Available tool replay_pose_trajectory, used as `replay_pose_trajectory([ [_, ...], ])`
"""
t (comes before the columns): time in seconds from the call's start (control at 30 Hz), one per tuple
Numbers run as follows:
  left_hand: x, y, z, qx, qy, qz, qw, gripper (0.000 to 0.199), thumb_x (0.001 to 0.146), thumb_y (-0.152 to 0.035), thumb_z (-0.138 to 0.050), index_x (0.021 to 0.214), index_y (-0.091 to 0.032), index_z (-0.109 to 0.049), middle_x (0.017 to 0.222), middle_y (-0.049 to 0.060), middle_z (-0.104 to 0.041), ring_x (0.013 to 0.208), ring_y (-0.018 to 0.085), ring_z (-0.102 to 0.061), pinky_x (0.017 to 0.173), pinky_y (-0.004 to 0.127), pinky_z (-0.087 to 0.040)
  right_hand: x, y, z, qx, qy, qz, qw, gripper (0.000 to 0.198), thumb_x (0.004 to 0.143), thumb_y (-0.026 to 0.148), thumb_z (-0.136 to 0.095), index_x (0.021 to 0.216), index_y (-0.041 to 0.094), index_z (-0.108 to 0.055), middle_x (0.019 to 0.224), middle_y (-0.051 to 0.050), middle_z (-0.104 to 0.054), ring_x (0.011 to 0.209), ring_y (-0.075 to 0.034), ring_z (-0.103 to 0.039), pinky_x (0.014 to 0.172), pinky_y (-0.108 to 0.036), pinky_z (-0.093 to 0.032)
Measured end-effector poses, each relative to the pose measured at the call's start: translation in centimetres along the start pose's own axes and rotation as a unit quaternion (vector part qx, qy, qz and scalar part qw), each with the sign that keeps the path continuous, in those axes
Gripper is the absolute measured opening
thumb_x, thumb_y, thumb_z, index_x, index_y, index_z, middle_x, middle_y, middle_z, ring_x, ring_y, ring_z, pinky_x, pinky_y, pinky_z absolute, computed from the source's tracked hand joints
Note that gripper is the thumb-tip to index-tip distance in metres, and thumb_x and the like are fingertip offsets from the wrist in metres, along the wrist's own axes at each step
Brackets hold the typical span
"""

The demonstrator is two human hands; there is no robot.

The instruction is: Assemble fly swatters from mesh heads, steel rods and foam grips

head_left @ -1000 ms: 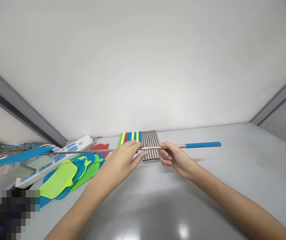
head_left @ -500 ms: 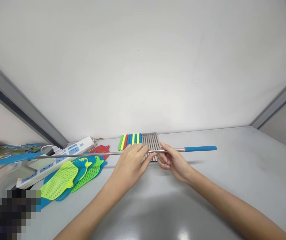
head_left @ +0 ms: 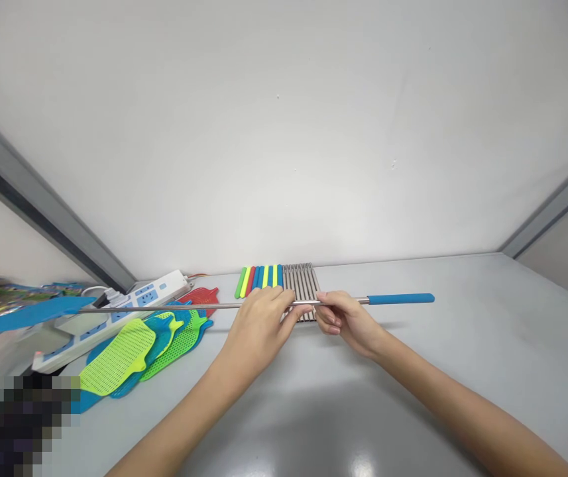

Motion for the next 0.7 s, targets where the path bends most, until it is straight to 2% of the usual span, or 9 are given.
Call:
replay_pose_trajectory([
  [0.17,0.1,0.5,-0.4,-0.004,-0.016,0.012,1.000,0.023,0.081,-0.031,-0.039,0.062,-0.018,-0.043,0.060,-0.001,-0.050,0.060,0.014,-0.046,0.057,0.026,-0.031,-0.1,0.4,0.1,0.006,-0.015,-0.054,0.998,0.035,0.073,0.034,-0.047,0.048,0.017,-0.030,0.046,0.007,-0.020,0.039,-0.005,-0.021,0.044,-0.025,-0.013],
  [0.5,0.2,0.4,-0.2,0.017,-0.052,0.018,0.998,0.024,0.080,-0.030,-0.041,0.059,-0.018,-0.044,0.058,-0.001,-0.050,0.057,0.013,-0.045,0.057,0.026,-0.029,-0.2,0.9,-0.1,0.043,-0.019,-0.074,0.996,0.033,0.072,0.030,-0.048,0.051,0.018,-0.026,0.049,0.007,-0.019,0.040,-0.005,-0.017,0.044,-0.025,-0.013],
  [0.7,-0.1,0.8,0.8,0.103,-0.141,-0.033,0.984,0.026,0.077,-0.034,-0.045,0.055,-0.019,-0.045,0.052,-0.001,-0.048,0.052,0.013,-0.044,0.054,0.026,-0.027,-0.8,2.3,-0.4,0.036,-0.022,-0.069,0.997,0.035,0.072,0.030,-0.050,0.051,0.018,-0.026,0.050,0.007,-0.018,0.041,-0.005,-0.016,0.044,-0.025,-0.014],
])
Point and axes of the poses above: each hand's wrist, its own x-axis towards the middle knuckle, its own z-axis out of the back of the hand, y = z × x, the point moved 4 cm from there along x, towards the middle knuckle
